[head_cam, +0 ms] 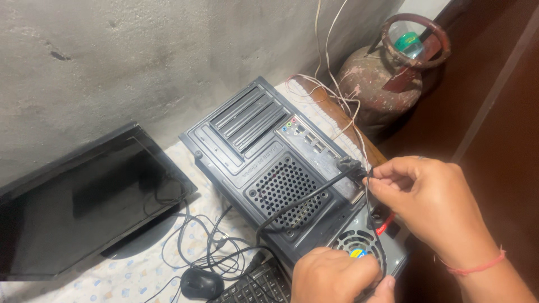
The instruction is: The person connects a mouse, keyboard, and power cable to a desktop computer tower, then repositions the tower upright on the table next to the monitor.
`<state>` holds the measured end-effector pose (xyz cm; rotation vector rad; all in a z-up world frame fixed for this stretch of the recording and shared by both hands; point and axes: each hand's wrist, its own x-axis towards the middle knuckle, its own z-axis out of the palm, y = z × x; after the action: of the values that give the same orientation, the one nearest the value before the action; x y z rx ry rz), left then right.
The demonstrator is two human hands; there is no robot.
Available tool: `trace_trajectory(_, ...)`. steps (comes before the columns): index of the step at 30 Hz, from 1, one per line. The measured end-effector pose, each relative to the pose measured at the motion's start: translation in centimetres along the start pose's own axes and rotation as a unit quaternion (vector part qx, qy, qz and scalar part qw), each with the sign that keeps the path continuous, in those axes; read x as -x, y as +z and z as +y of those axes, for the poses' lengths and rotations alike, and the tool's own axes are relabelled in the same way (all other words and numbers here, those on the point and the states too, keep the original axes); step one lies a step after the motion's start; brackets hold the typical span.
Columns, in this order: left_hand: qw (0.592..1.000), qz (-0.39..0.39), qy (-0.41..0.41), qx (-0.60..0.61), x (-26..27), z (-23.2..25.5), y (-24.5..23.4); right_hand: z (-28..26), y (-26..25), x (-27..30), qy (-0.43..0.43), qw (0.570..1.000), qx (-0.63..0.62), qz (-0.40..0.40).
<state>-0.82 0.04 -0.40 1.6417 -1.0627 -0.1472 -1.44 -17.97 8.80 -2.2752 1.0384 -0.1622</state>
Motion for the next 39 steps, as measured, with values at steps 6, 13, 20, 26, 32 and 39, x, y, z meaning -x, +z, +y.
trace_trajectory(6,1.0,0.0,-0.008,0.009,-0.3,0.3,-0.2,-0.4,0.0,-0.1,0.032,0.999,-0.019,-0.015)
trace_trajectory(13,0.998,-0.002,-0.01,0.066,-0.7,0.8,-1.1,0.0,0.1,0.1,0.02,1.0,-0.019,-0.006)
trace_trajectory(20,0.958,-0.003,-0.209,0.196,-0.9,1.8,-4.0,1.2,0.9,1.1,-0.035,0.998,-0.03,0.047)
trace_trajectory(26,0.943,0.114,-0.271,0.155,-1.0,1.6,-9.4,2.3,1.5,2.5,-0.009,0.994,-0.1,0.05)
trace_trajectory(32,0.93,0.134,-0.323,0.114,-3.9,1.1,-13.3,2.7,1.6,2.5,0.004,0.991,-0.121,0.056)
trace_trajectory(39,0.936,0.087,-0.324,0.108,-5.0,1.8,-14.9,1.9,1.4,2.4,-0.053,0.991,-0.103,0.067)
